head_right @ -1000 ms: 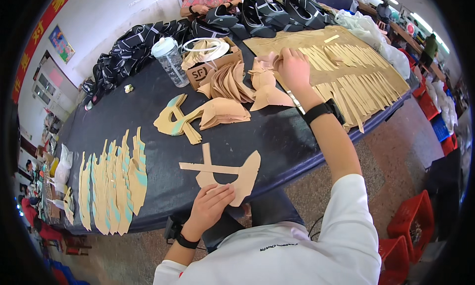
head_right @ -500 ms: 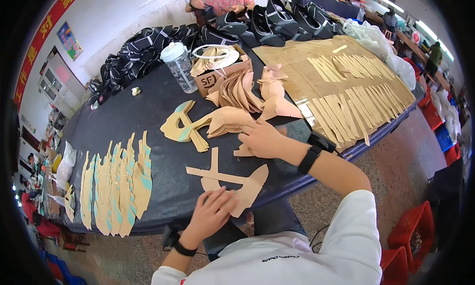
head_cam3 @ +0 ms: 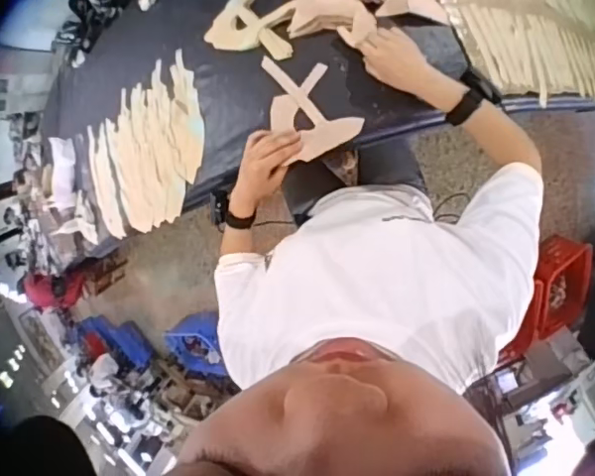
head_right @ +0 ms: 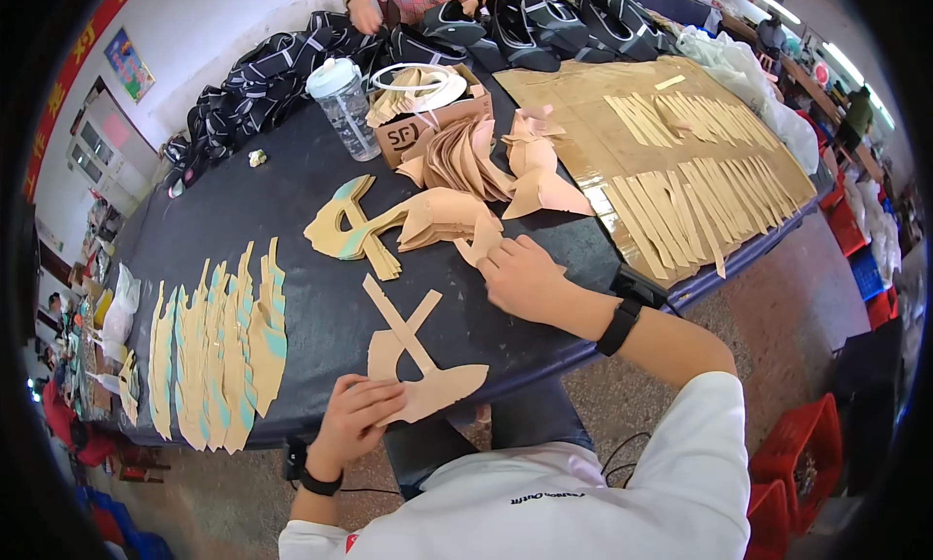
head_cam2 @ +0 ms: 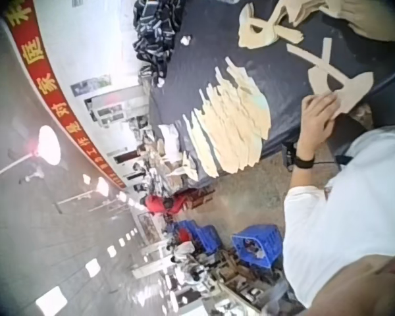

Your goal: Sorting and organizing pre-cut shoe upper components on a manufacturing table.

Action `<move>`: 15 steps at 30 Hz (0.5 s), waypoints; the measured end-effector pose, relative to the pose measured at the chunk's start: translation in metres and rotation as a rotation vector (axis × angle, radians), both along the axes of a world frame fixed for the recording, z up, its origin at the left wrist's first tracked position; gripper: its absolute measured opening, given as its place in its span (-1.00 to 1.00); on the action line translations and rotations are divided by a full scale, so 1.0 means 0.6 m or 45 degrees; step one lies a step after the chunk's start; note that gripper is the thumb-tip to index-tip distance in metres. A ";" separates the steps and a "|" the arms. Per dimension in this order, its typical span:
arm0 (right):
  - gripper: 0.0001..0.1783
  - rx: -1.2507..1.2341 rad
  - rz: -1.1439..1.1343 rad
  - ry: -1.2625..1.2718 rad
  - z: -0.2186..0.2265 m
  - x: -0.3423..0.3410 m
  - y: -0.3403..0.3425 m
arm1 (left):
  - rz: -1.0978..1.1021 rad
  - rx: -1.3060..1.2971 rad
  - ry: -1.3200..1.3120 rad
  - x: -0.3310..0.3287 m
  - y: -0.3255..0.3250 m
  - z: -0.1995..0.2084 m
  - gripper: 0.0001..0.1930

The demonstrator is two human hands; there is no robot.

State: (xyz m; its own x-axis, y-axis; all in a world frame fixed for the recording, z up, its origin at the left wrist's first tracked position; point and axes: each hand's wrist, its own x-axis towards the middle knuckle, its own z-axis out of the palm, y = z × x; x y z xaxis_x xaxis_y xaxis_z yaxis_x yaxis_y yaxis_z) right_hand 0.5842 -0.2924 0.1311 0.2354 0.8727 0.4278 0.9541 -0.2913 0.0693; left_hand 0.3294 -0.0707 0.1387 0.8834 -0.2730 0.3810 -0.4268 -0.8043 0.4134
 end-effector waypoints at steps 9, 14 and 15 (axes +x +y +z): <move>-0.96 -0.191 0.261 -0.039 0.031 -0.007 -0.012 | 0.119 -0.225 0.435 0.102 -0.001 0.037 -0.65; -0.98 -0.268 0.290 -0.037 0.049 -0.014 -0.023 | 0.605 -0.100 0.152 0.209 -0.042 -0.024 -0.77; -0.98 -0.268 0.290 -0.040 0.047 -0.013 -0.024 | 0.605 -0.100 0.150 0.215 -0.036 -0.026 -0.77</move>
State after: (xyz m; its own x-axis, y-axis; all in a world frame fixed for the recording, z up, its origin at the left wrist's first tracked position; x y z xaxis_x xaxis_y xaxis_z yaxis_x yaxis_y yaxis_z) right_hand 0.5762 -0.3069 0.1595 0.0132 0.9716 0.2361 0.9897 -0.0465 0.1358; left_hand 0.4582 -0.0922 0.1230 0.9415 0.1957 0.2745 0.0325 -0.8632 0.5038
